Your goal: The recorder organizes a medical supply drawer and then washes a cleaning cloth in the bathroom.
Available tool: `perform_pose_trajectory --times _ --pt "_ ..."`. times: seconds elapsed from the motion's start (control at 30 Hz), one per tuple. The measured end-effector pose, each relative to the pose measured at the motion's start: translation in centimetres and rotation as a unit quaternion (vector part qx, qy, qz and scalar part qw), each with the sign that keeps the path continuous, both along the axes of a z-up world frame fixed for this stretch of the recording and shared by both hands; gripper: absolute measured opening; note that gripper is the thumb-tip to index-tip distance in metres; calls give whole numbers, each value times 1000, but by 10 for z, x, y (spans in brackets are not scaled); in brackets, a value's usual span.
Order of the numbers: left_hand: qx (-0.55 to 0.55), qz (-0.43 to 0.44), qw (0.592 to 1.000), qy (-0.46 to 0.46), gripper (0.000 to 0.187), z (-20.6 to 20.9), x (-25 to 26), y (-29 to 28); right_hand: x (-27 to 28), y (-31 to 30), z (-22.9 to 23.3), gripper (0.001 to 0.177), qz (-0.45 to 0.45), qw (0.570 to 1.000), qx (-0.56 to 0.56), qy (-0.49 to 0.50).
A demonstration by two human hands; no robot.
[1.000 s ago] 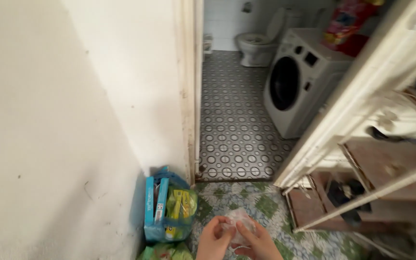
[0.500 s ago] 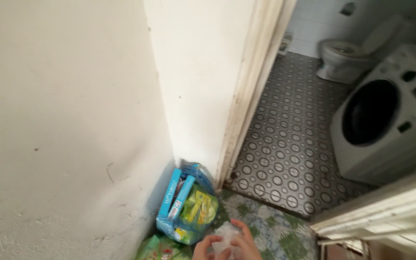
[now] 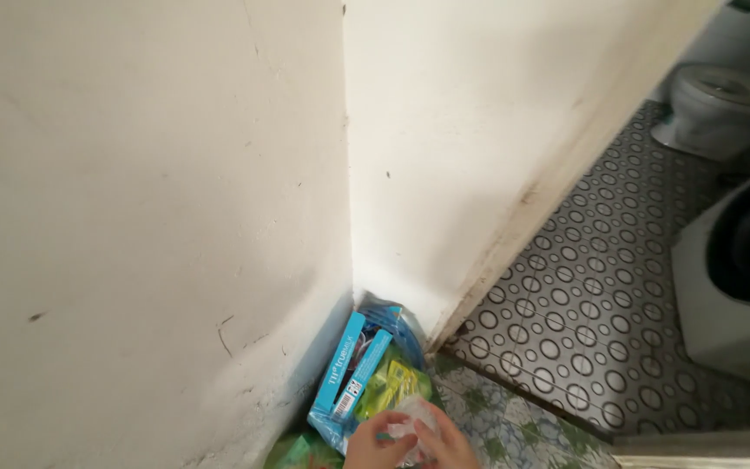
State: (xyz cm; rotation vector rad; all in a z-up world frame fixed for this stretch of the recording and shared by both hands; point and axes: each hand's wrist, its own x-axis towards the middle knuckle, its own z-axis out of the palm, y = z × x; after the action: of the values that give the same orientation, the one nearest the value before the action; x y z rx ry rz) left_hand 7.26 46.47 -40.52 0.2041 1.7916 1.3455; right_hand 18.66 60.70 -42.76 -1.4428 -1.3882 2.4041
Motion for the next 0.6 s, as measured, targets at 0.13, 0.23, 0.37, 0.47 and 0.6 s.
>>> perform_pose_trajectory --times 0.13,0.23,0.37,0.47,0.6 --pt "-39 -79 991 103 49 -101 -21 24 -7 44 -120 58 62 992 25 104" --pt "-30 -101 953 283 59 -198 -32 66 -21 88 -268 56 77 987 50 133" --pt "-17 -99 911 399 48 -294 -80 109 -84 135 -330 52 37 999 -12 18" --pt "49 -48 944 322 67 -336 -101 123 -113 160 -378 41 91 990 -109 -10" --pt "115 -71 980 148 63 -400 -118 128 -133 173 -498 35 -11 994 -45 -100"
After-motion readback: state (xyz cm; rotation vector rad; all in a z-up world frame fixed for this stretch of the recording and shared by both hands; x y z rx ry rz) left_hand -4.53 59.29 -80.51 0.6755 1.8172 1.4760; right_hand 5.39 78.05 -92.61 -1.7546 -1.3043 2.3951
